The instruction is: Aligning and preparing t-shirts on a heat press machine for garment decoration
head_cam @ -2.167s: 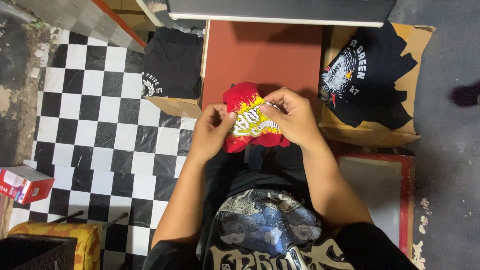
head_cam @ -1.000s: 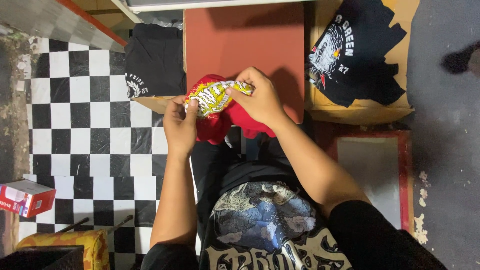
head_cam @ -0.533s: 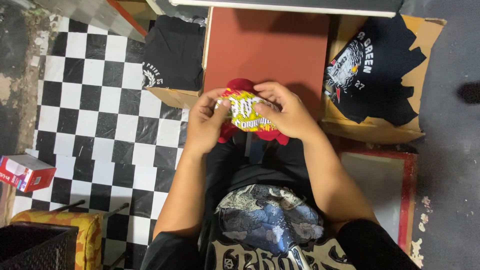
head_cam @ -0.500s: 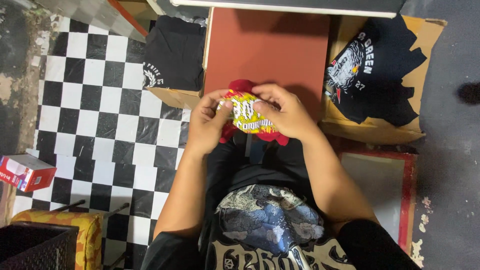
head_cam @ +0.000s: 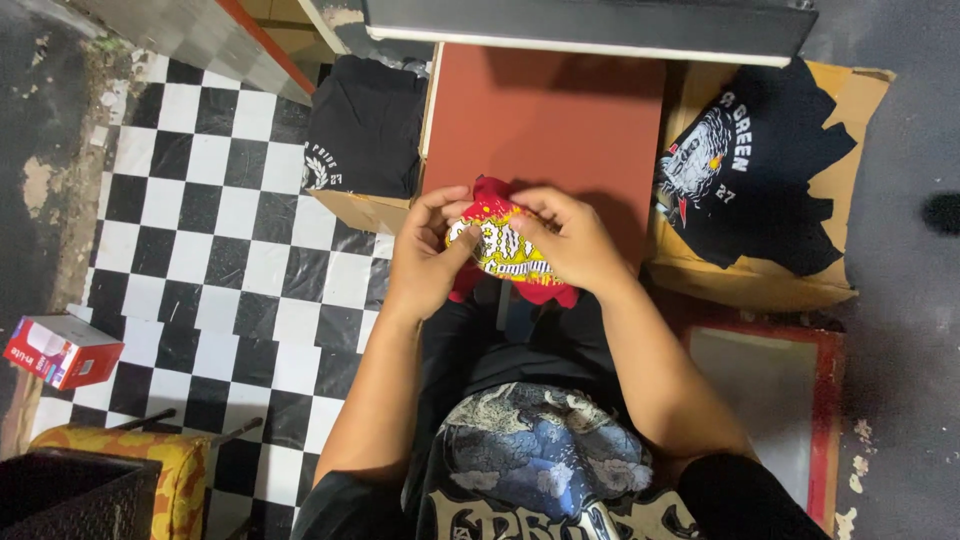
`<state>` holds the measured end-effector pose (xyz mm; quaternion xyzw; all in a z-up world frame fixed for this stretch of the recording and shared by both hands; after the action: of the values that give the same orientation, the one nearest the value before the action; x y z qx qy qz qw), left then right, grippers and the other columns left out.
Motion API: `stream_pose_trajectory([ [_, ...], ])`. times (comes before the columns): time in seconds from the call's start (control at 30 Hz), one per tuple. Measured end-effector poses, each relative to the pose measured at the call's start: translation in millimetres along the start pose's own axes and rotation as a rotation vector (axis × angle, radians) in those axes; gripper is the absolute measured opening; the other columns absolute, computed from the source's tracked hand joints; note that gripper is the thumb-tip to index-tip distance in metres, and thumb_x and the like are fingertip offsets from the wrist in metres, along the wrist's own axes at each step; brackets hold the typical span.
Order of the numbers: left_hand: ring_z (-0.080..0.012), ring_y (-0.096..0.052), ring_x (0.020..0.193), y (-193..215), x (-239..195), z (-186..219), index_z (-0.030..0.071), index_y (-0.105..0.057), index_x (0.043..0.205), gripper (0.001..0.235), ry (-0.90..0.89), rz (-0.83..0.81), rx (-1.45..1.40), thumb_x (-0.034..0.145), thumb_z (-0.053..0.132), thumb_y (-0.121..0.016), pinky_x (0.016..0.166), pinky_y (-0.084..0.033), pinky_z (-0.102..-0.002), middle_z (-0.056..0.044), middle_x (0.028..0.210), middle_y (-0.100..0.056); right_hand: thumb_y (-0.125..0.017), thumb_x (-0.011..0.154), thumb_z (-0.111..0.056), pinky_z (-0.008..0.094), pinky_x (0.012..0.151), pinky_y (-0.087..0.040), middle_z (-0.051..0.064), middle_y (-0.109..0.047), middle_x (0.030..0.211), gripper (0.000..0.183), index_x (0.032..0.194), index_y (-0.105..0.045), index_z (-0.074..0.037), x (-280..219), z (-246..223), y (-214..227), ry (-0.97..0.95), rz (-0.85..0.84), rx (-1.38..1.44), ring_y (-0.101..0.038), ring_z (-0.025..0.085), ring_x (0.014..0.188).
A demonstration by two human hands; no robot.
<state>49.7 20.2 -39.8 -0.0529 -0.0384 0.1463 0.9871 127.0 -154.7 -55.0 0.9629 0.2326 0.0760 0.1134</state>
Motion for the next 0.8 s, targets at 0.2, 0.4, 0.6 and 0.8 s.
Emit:
stream_pose_trajectory([
  [0.2,-0.0169,-0.064,0.096,4,-1,-3,0.006,-0.065,0.131,0.045,0.013,0.032,0.201,0.088,0.004,-0.080,0.089,-0.054,-0.034,-0.011,0.103,-0.073,-0.086,0.084,-0.011,0.031,0.072,-0.050,0.005,-0.064,0.083,0.019,0.100,-0.076,-0.007,2,20,2,0.128,0.104,-0.046,-0.063,0.018,0.078],
  [0.4,-0.0265,-0.075,0.094,8,-2,-29,0.017,-0.076,0.120,0.027,0.038,-0.077,0.461,0.096,0.028,-0.075,0.082,-0.059,-0.037,-0.011,0.096,-0.076,-0.083,0.080,0.003,0.026,0.071,-0.051,0.005,-0.058,0.084,0.019,0.095,-0.075,-0.004,-1,1,0,0.152,0.111,0.074,-0.059,0.013,0.076],
  [0.6,-0.0181,-0.064,0.103,10,-1,-47,0.004,-0.068,0.129,0.026,0.050,0.023,0.080,0.107,0.014,-0.056,0.097,-0.053,-0.038,-0.013,0.106,-0.075,-0.072,0.096,-0.009,0.022,0.072,-0.053,0.004,-0.067,0.082,0.013,0.109,-0.073,-0.004,-11,5,-1,-0.020,-0.026,0.289,-0.061,0.008,0.077],
  [0.8,-0.0103,-0.056,0.091,0,-10,-17,0.002,-0.064,0.126,0.023,0.060,-0.036,-0.114,0.104,0.008,-0.059,0.084,-0.047,-0.025,-0.002,0.096,-0.064,-0.078,0.091,-0.008,0.052,0.104,-0.050,0.022,-0.060,0.136,0.060,0.146,-0.053,-0.006,4,-6,4,-0.106,-0.018,-0.044,-0.058,0.042,0.126],
])
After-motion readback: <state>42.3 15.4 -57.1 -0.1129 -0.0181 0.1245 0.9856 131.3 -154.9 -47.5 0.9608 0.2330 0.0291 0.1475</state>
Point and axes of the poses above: each hand's wrist, its own x-axis towards the middle knuckle, its own y-axis out of the back of the hand, z = x × y, the point moved 4 cm from there along x, towards the middle knuckle
